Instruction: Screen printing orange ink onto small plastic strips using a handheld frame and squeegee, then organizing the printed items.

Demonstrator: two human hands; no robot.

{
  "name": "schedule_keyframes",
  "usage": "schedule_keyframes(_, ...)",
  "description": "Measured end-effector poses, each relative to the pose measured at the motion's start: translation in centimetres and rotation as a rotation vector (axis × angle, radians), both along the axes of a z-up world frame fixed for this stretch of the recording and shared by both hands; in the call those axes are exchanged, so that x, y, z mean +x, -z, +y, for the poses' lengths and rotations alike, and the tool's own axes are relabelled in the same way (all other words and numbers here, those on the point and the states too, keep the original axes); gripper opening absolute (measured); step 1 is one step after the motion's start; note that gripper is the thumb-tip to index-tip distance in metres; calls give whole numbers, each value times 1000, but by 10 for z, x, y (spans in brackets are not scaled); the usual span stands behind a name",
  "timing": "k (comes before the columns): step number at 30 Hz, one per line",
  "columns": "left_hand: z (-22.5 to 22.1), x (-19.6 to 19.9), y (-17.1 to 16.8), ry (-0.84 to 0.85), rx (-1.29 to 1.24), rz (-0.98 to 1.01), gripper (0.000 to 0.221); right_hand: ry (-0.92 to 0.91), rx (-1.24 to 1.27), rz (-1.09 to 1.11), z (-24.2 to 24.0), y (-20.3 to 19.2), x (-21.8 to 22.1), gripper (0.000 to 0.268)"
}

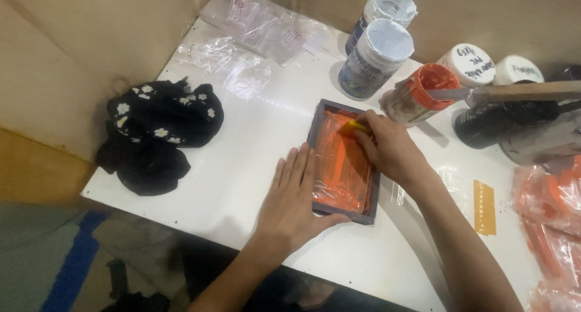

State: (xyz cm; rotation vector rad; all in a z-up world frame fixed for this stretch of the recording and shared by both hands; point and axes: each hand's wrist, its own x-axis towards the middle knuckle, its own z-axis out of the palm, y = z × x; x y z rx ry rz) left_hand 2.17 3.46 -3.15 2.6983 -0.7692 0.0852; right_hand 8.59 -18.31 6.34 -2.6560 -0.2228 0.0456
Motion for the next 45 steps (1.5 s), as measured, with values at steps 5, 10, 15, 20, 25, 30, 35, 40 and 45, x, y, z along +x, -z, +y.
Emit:
schedule_keyframes(5,-2,-2,14,-115,138,-325,157,-89,-143,7,3,14,-23,28)
schedule_keyframes(10,-1,-3,15,-209,255,-544,167,-287,-270,-81,-3,28,-64,50)
schedule_keyframes(15,-2,-2,17,-210,253,-558,165,-155,-137,-27,-11,11,-35,31)
schedule_keyframes(20,1,-1,-14,-1,-55,75,137,-166,-155,-152,-6,32,-16,29)
schedule_keyframes(25,-1,-2,13,-194,264,-500,163,-322,-142,-186,0,39,-70,37)
schedule_keyframes(30,-2,-3,18,-202,245,-523,160,-201,-25,86,6,7,-82,21)
schedule_keyframes(35,1,-4,-1,-101,114,-251,151,-130,-77,-191,-9,12,-24,21)
schedule_keyframes(40,0,-3,0,-20,-44,31,139,-249,-196,-277,-13,46,-26,27)
schedule_keyframes(45,-3,-1,13,-187,205,-530,159,-428,-138,-242,6,36,-83,36)
